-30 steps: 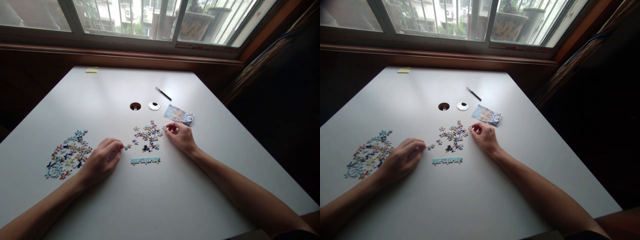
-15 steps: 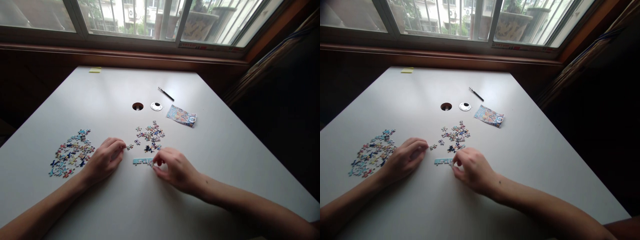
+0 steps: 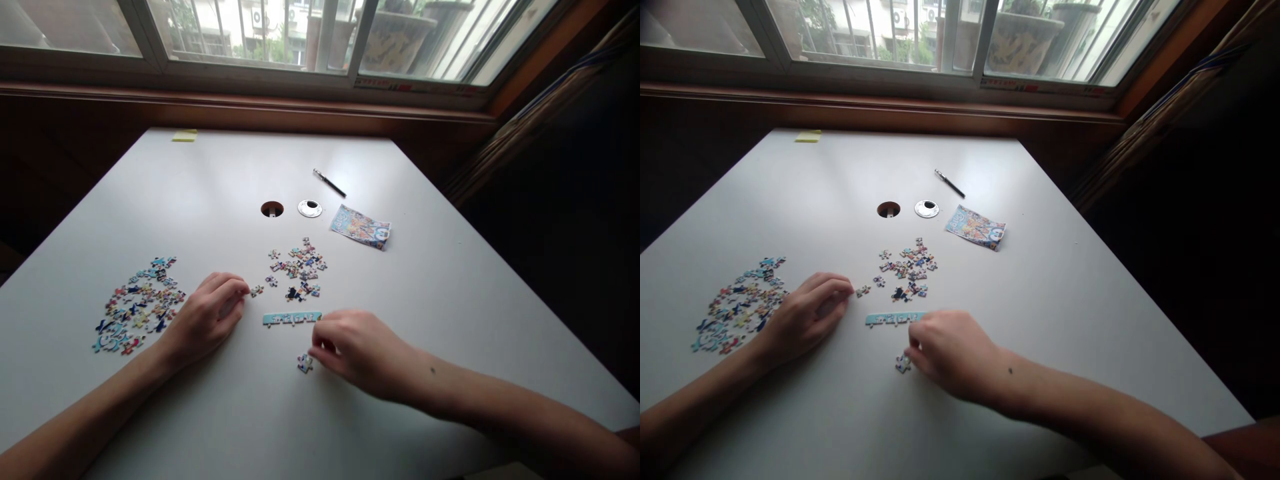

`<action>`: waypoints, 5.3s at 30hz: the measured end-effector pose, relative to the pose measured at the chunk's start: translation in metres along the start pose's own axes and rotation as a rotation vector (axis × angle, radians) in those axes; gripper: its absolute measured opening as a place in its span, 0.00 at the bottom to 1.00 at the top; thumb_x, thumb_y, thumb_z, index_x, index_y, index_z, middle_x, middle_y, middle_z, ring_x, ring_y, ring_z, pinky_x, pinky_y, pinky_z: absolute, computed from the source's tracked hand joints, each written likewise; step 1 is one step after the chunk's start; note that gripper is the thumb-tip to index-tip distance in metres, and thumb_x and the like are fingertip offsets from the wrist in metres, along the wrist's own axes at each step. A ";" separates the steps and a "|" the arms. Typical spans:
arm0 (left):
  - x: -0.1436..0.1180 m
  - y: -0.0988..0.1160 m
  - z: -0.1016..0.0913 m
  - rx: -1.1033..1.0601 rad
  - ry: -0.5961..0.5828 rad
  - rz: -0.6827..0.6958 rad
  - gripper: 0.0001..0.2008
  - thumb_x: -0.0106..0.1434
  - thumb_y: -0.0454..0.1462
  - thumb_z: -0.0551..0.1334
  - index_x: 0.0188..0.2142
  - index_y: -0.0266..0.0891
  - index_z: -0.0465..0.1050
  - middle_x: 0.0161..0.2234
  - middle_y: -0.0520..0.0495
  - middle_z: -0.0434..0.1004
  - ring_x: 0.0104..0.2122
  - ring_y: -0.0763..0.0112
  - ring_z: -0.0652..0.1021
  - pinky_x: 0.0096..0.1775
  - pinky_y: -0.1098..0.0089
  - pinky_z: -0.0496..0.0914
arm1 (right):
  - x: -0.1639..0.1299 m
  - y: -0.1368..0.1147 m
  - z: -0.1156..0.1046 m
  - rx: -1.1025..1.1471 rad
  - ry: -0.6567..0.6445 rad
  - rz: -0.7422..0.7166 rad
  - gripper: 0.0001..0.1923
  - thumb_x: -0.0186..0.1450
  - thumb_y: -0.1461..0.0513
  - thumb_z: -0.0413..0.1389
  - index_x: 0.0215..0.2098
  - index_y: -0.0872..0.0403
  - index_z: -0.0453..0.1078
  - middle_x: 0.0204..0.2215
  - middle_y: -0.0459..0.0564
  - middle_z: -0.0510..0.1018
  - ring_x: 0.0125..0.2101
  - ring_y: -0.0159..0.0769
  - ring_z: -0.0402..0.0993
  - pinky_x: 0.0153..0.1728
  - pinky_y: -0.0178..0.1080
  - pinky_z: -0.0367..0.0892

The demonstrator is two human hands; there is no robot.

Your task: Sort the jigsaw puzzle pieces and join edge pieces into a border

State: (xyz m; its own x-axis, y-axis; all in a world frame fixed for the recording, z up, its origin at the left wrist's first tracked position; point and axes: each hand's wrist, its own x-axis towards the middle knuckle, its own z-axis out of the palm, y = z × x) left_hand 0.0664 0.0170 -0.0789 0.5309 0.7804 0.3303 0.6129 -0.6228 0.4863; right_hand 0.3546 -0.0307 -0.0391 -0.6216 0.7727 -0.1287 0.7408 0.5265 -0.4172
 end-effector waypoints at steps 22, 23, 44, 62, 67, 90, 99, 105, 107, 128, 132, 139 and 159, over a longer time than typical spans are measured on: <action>0.001 0.000 0.001 -0.005 0.015 -0.034 0.07 0.67 0.33 0.56 0.42 0.40 0.71 0.43 0.44 0.75 0.44 0.65 0.74 0.47 0.66 0.71 | 0.029 0.052 -0.017 0.188 0.187 0.198 0.04 0.62 0.64 0.60 0.36 0.55 0.72 0.38 0.50 0.73 0.31 0.30 0.70 0.35 0.36 0.66; 0.001 -0.001 0.001 -0.002 0.020 -0.024 0.07 0.67 0.33 0.56 0.42 0.40 0.71 0.44 0.44 0.75 0.44 0.65 0.75 0.47 0.66 0.71 | 0.029 0.053 -0.018 0.189 0.191 0.203 0.04 0.61 0.65 0.60 0.35 0.56 0.72 0.36 0.49 0.73 0.30 0.30 0.69 0.34 0.36 0.65; -0.017 0.042 0.013 0.083 0.231 0.324 0.07 0.63 0.32 0.66 0.40 0.45 0.74 0.38 0.51 0.83 0.39 0.68 0.78 0.43 0.64 0.69 | 0.029 -0.003 0.017 0.798 0.242 -0.076 0.13 0.65 0.53 0.60 0.35 0.55 0.71 0.27 0.48 0.77 0.27 0.31 0.72 0.31 0.36 0.70; -0.020 0.028 0.009 0.144 0.049 0.303 0.06 0.66 0.32 0.63 0.42 0.43 0.75 0.41 0.51 0.83 0.41 0.68 0.77 0.45 0.64 0.66 | 0.034 0.019 0.031 -0.004 0.324 -0.557 0.16 0.70 0.65 0.52 0.54 0.55 0.69 0.50 0.54 0.79 0.52 0.40 0.68 0.53 0.45 0.68; -0.020 0.028 0.010 0.150 0.037 0.287 0.06 0.67 0.32 0.62 0.42 0.44 0.75 0.42 0.50 0.82 0.41 0.68 0.77 0.46 0.64 0.65 | 0.034 0.018 0.032 -0.003 0.322 -0.537 0.14 0.69 0.65 0.53 0.53 0.54 0.69 0.49 0.53 0.79 0.52 0.38 0.68 0.53 0.43 0.68; -0.017 0.032 0.011 0.132 0.014 0.267 0.08 0.66 0.30 0.62 0.43 0.42 0.76 0.45 0.46 0.80 0.45 0.65 0.76 0.49 0.62 0.66 | 0.033 0.019 0.030 -0.037 0.299 -0.533 0.17 0.69 0.66 0.52 0.56 0.55 0.69 0.52 0.54 0.77 0.52 0.41 0.66 0.52 0.45 0.66; -0.013 0.033 0.015 0.079 0.063 0.263 0.07 0.66 0.30 0.63 0.42 0.40 0.75 0.42 0.50 0.82 0.43 0.67 0.76 0.49 0.63 0.66 | 0.035 0.018 0.028 -0.032 0.328 -0.554 0.16 0.69 0.66 0.52 0.54 0.55 0.69 0.50 0.54 0.78 0.50 0.41 0.68 0.51 0.45 0.69; -0.014 0.032 0.016 0.092 0.055 0.272 0.07 0.66 0.30 0.63 0.43 0.40 0.74 0.44 0.49 0.81 0.44 0.66 0.76 0.49 0.63 0.66 | 0.037 0.022 0.030 0.049 0.352 -0.583 0.17 0.69 0.65 0.53 0.55 0.55 0.68 0.53 0.55 0.77 0.52 0.41 0.69 0.52 0.45 0.69; -0.016 0.031 0.016 0.096 0.047 0.275 0.07 0.66 0.30 0.63 0.43 0.40 0.73 0.44 0.48 0.81 0.44 0.66 0.76 0.49 0.63 0.66 | 0.038 0.024 0.030 0.126 0.385 -0.592 0.15 0.69 0.66 0.53 0.54 0.54 0.68 0.51 0.56 0.78 0.50 0.40 0.70 0.52 0.45 0.69; -0.017 0.032 0.010 0.111 0.047 0.240 0.05 0.65 0.31 0.60 0.41 0.39 0.70 0.39 0.46 0.78 0.41 0.65 0.76 0.46 0.63 0.66 | 0.019 0.019 -0.005 -0.047 -0.043 -0.538 0.05 0.62 0.61 0.60 0.36 0.53 0.71 0.34 0.48 0.74 0.36 0.36 0.63 0.43 0.40 0.60; -0.018 0.037 0.011 0.102 0.074 0.396 0.09 0.62 0.36 0.66 0.41 0.38 0.71 0.38 0.47 0.80 0.40 0.64 0.77 0.45 0.63 0.67 | 0.021 0.015 0.011 -0.021 0.154 -0.527 0.07 0.63 0.60 0.59 0.39 0.53 0.70 0.34 0.49 0.74 0.36 0.37 0.65 0.42 0.40 0.63; -0.017 0.043 0.017 0.088 0.072 0.541 0.09 0.63 0.35 0.67 0.42 0.40 0.72 0.36 0.50 0.81 0.40 0.69 0.79 0.44 0.66 0.69 | 0.023 0.000 0.044 0.095 0.460 -0.488 0.05 0.64 0.63 0.57 0.39 0.54 0.68 0.34 0.51 0.75 0.34 0.36 0.69 0.37 0.39 0.68; -0.018 0.022 0.004 0.106 0.090 0.403 0.10 0.61 0.30 0.66 0.40 0.44 0.73 0.39 0.51 0.82 0.40 0.68 0.78 0.44 0.65 0.68 | 0.023 0.024 0.030 -0.131 0.339 -0.512 0.22 0.69 0.58 0.55 0.59 0.56 0.66 0.58 0.58 0.73 0.61 0.47 0.61 0.58 0.50 0.61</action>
State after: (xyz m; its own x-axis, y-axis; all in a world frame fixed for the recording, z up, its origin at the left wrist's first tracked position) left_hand 0.0727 -0.0116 -0.0775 0.6898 0.4721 0.5489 0.4261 -0.8777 0.2194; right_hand 0.3507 -0.0112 -0.0793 -0.8065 0.4694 0.3595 0.4091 0.8820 -0.2339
